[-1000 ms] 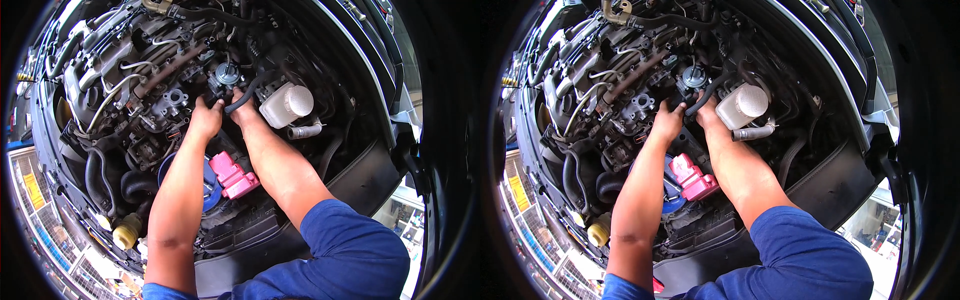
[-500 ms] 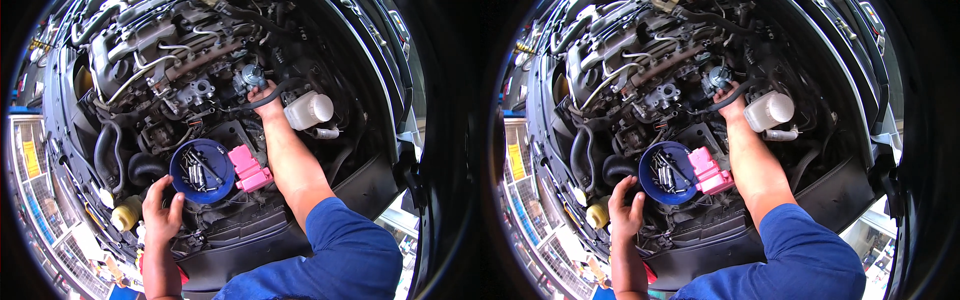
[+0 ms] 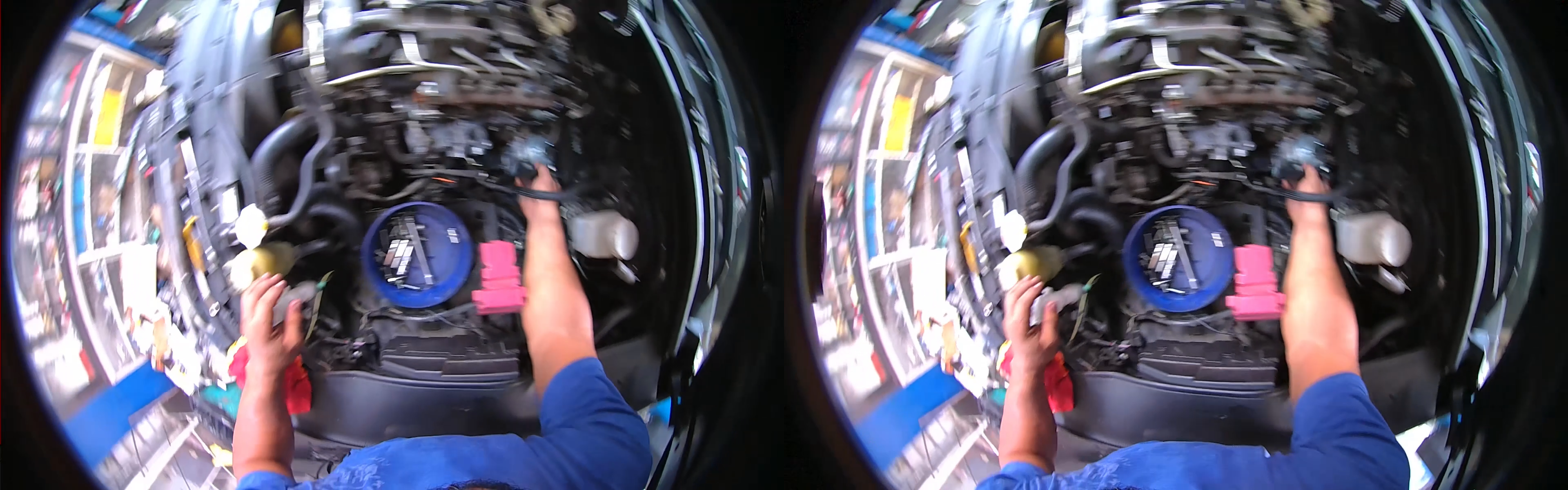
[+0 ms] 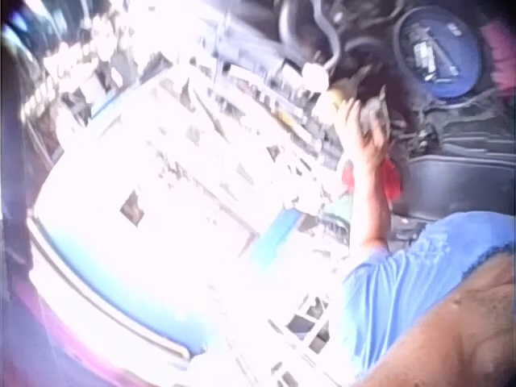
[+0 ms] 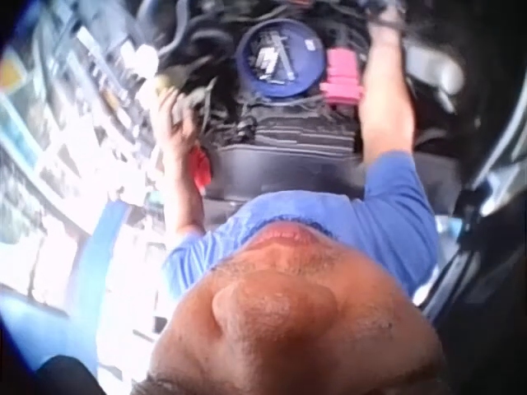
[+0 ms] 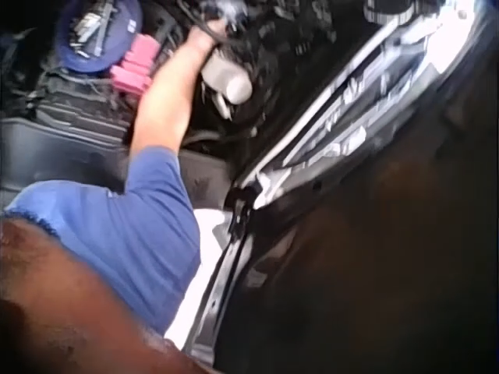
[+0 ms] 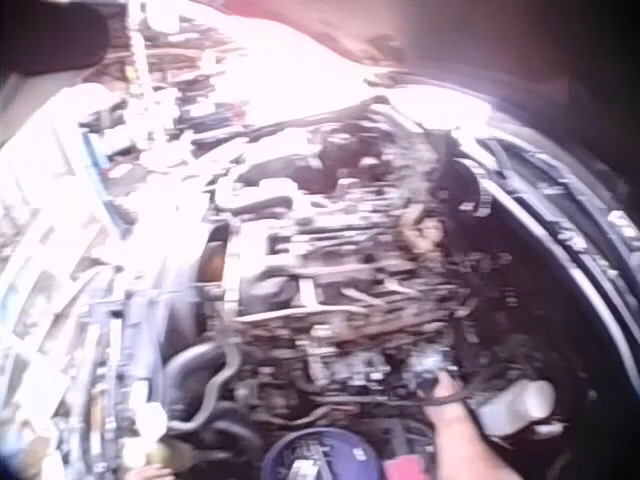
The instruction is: Repairing or maintaining engine components on a vehicle using tools for leverage.
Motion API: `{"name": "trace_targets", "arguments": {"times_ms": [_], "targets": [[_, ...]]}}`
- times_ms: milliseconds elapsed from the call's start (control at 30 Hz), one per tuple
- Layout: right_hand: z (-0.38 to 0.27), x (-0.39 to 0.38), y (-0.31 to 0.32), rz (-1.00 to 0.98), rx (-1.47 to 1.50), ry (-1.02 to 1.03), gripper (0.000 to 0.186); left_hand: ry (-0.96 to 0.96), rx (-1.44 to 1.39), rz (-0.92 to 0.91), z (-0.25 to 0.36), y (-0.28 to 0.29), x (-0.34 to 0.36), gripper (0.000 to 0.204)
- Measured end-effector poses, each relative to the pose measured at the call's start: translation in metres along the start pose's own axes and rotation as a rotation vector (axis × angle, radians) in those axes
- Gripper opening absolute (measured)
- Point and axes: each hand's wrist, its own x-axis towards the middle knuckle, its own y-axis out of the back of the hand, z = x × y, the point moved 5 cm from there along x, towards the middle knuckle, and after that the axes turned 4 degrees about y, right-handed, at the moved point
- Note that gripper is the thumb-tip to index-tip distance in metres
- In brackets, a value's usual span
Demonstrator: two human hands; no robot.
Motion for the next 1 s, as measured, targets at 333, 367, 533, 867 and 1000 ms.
{"name": "trace_targets", "arguments": {"times_ms": [333, 367, 533, 867, 1000], "targets": [[-0.009, 0.016, 0.011, -0.119, -0.258, -0.016, 0.019, 0.082, 0.050, 0.129, -0.024, 0.015, -0.033, 0.032], [0.000, -0.018, -0.026, -0.008, 0.260, -0.139, 0.021, 0.114, 0.059, 0.135, -0.029, 0.013, -0.036, 0.032], [-0.042, 0.003, -0.013, -0.233, 0.863, -0.079, 0.020, 0.077, -0.023, 0.148, -0.033, 0.014, -0.043, 0.027], [-0.050, -0.005, -0.013, 0.144, 0.872, -0.229, 0.014, 0.084, -0.032, 0.104, -0.026, 0.007, -0.035, 0.020], [-0.017, -0.001, -0.007, 0.116, 0.048, -0.209, 0.011, 0.087, -0.061, 0.107, -0.030, 0.003, -0.037, 0.020]]}}
